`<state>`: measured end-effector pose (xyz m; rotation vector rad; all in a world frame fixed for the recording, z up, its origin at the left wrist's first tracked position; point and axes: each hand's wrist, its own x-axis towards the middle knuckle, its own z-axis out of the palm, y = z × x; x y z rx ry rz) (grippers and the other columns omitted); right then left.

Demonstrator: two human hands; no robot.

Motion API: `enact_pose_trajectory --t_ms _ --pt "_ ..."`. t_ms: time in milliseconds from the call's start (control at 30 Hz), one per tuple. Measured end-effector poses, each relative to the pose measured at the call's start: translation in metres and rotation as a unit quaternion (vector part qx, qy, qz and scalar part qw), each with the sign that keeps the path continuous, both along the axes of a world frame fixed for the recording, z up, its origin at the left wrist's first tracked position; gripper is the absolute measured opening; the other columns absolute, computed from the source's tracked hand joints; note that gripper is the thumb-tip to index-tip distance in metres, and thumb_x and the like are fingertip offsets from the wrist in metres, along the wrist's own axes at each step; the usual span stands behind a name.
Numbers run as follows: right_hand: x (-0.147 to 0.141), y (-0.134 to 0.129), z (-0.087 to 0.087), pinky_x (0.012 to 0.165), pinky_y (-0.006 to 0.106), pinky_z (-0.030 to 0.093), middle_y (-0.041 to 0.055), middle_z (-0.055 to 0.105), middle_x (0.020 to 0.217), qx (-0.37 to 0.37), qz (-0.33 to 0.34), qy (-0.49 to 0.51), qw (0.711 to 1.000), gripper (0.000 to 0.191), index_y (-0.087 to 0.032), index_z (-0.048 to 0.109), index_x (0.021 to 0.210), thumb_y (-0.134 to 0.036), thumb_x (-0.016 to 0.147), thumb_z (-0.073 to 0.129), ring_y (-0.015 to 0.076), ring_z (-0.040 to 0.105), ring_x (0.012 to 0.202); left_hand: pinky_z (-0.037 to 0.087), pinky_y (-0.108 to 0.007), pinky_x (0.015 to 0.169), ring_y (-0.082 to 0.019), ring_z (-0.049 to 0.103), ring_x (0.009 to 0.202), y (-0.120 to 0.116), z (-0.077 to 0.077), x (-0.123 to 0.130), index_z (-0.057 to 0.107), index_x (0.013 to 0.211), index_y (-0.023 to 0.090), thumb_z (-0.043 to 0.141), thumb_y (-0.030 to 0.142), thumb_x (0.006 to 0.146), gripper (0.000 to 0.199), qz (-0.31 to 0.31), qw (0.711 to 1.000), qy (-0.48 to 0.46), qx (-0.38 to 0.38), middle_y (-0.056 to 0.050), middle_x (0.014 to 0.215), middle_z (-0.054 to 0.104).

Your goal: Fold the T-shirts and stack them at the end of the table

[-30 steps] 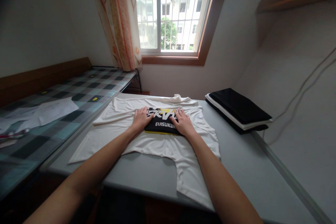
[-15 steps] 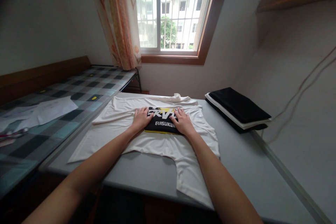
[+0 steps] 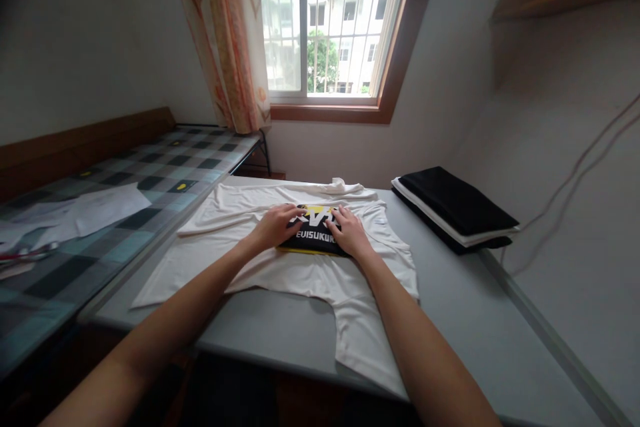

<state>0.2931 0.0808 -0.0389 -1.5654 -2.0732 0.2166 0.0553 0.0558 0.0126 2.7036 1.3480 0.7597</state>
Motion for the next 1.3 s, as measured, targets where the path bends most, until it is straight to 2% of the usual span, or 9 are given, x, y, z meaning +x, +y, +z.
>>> enact_pose_trajectory --t_ms 67,133,300,433,800,1033,1300 --pt "0.002 0.003 0.000 0.110 0.047 0.035 0.0146 0.056 0.139 0.030 0.003 0.038 0.999 0.046 -0.018 0.065 0.123 -0.043 0.092 0.042 0.0283 0.046 0.132 0.048 -0.032 0.089 -0.020 0.062 0.097 -0.012 0.006 0.003 0.067 0.112 0.023 0.056 0.028 0.089 0.026 -0.071 0.997 0.038 -0.020 -0.005 0.103 0.067" --pt "0.004 0.004 0.000 0.107 0.046 0.038 0.0148 0.062 0.128 0.059 0.003 0.069 0.996 0.042 -0.018 0.070 0.112 -0.042 0.092 0.042 0.0279 0.052 0.124 0.048 -0.032 0.088 -0.021 0.061 0.096 -0.021 0.007 0.006 0.068 0.110 0.022 0.060 0.028 0.086 0.026 -0.096 0.993 0.069 -0.021 -0.006 0.102 0.067" --pt "0.004 0.003 0.002 0.103 0.044 0.042 0.0145 0.064 0.117 0.107 -0.006 0.105 0.989 0.036 -0.018 0.072 0.101 -0.041 0.089 0.046 0.0275 0.056 0.114 0.047 -0.033 0.087 -0.021 0.060 0.097 -0.029 0.000 0.008 0.068 0.113 0.023 0.066 0.026 0.081 0.032 -0.086 0.992 0.095 -0.021 -0.006 0.109 0.064" --pt "0.003 0.001 0.003 0.102 0.044 0.042 0.0129 0.064 0.109 0.109 0.000 0.111 0.988 0.032 -0.019 0.072 0.095 -0.038 0.088 0.047 0.0269 0.057 0.109 0.046 -0.035 0.088 -0.023 0.057 0.099 -0.029 -0.005 0.012 0.067 0.113 0.022 0.070 0.033 0.079 0.035 -0.083 0.992 0.096 0.002 -0.007 0.110 0.062" --pt "0.006 0.004 -0.002 0.102 0.043 0.040 0.0112 0.063 0.104 0.099 0.021 0.106 0.989 0.027 -0.020 0.071 0.090 -0.035 0.087 0.049 0.0256 0.057 0.108 0.044 -0.034 0.082 -0.021 0.056 0.095 -0.034 -0.020 0.023 0.065 0.113 0.023 0.060 0.027 0.089 0.024 -0.086 0.988 0.115 0.056 -0.006 0.106 0.063" --pt "0.008 0.009 -0.009 0.098 0.045 0.041 0.0102 0.063 0.099 0.109 0.029 0.112 0.987 0.021 -0.022 0.069 0.087 -0.033 0.084 0.052 0.0271 0.056 0.104 0.042 -0.031 0.076 -0.019 0.055 0.086 -0.030 -0.024 0.024 0.069 0.099 0.023 0.053 0.025 0.093 0.017 -0.110 0.985 0.113 0.070 -0.005 0.092 0.062" --pt "0.009 0.010 -0.010 0.097 0.044 0.041 0.0106 0.061 0.100 0.104 0.027 0.098 0.989 0.019 -0.021 0.068 0.090 -0.031 0.084 0.053 0.0271 0.055 0.104 0.044 -0.033 0.081 -0.020 0.054 0.089 -0.036 -0.020 0.024 0.070 0.104 0.022 0.059 0.023 0.090 0.018 -0.093 0.993 0.064 0.034 -0.005 0.095 0.062"
